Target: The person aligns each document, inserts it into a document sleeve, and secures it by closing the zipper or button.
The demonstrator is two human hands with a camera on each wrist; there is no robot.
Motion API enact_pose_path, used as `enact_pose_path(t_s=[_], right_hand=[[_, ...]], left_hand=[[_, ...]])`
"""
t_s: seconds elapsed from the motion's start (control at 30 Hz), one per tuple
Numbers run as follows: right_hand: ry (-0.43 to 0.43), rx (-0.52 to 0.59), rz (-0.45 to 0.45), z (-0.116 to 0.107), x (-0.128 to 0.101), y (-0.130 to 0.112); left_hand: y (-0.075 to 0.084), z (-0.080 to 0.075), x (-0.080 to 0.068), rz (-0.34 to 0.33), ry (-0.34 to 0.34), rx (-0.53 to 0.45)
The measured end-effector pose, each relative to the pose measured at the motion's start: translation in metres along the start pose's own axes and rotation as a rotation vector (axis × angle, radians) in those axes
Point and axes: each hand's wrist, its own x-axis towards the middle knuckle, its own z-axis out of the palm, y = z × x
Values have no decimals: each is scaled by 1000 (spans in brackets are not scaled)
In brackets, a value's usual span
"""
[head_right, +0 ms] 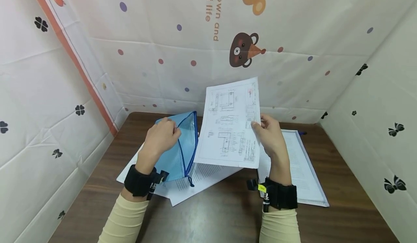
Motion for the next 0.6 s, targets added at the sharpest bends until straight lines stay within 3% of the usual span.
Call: enact_pose_path(t_s=[0.27,0.6], right_hand=[[-25,4,16,7,4,-1],[-109,-49,49,6,6,2]], left_hand=[[8,5,3,11,13,-96],[11,9,4,-22,3,-77]])
